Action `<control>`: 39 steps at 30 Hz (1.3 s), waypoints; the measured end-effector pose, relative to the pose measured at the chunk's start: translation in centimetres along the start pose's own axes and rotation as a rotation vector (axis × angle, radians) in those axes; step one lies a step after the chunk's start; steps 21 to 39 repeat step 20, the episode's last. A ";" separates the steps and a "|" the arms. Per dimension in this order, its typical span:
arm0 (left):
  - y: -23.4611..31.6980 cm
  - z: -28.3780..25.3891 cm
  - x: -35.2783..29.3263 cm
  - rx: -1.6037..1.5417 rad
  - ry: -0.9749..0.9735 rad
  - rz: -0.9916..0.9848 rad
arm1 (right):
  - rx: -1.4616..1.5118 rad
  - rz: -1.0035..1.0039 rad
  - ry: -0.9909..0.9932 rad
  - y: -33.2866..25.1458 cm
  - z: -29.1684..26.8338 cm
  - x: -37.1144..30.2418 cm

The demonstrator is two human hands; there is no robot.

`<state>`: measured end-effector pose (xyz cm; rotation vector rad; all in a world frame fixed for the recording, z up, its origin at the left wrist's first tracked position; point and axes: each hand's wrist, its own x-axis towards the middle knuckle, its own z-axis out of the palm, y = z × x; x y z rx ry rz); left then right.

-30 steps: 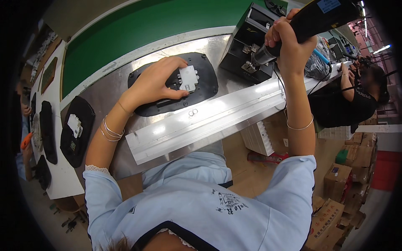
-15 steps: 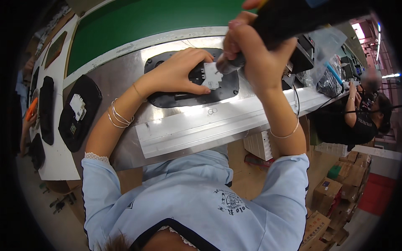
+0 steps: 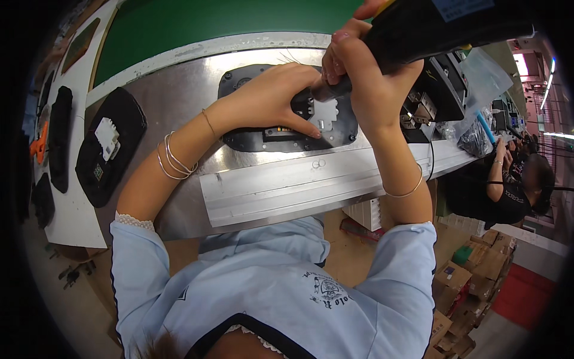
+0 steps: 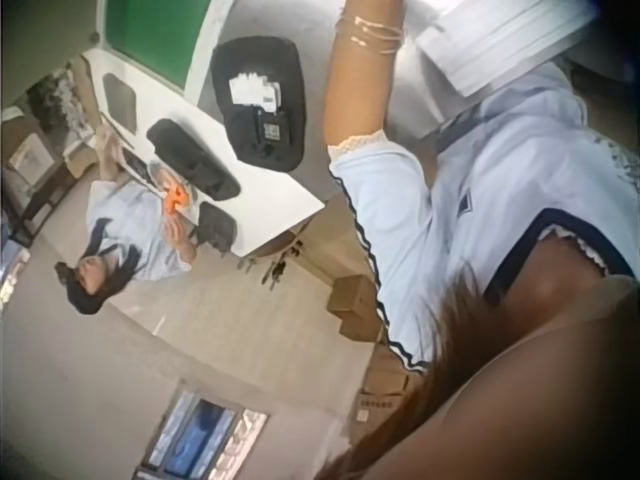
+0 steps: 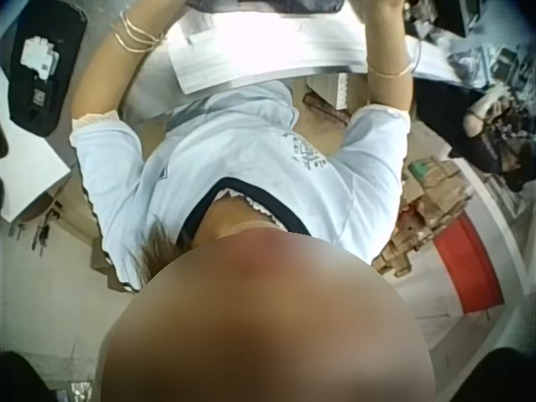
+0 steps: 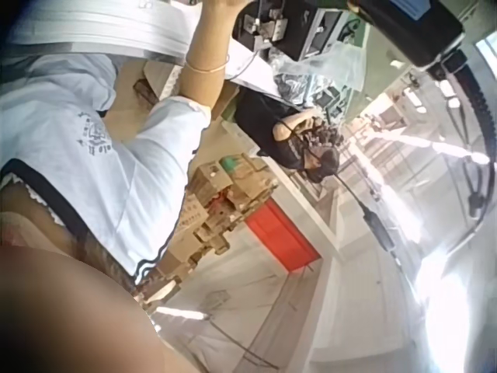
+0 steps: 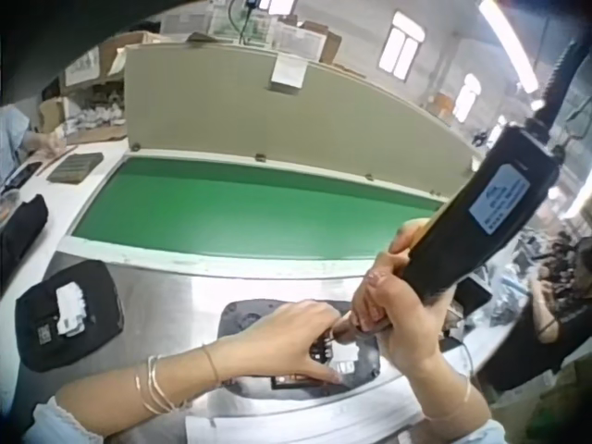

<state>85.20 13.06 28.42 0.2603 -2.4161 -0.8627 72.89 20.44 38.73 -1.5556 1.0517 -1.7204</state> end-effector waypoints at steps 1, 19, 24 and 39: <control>0.0 0.0 0.1 -0.003 0.001 -0.002 | 0.011 0.004 -0.002 0.0 0.0 0.0; 0.5 -0.4 0.1 -0.007 -0.035 -0.015 | 0.020 0.029 0.002 0.8 0.2 0.4; 0.6 -0.6 0.1 -0.007 -0.039 -0.010 | 0.023 0.038 0.045 0.5 0.5 0.2; 0.6 -0.6 0.1 -0.007 -0.039 -0.010 | 0.023 0.038 0.045 0.5 0.5 0.2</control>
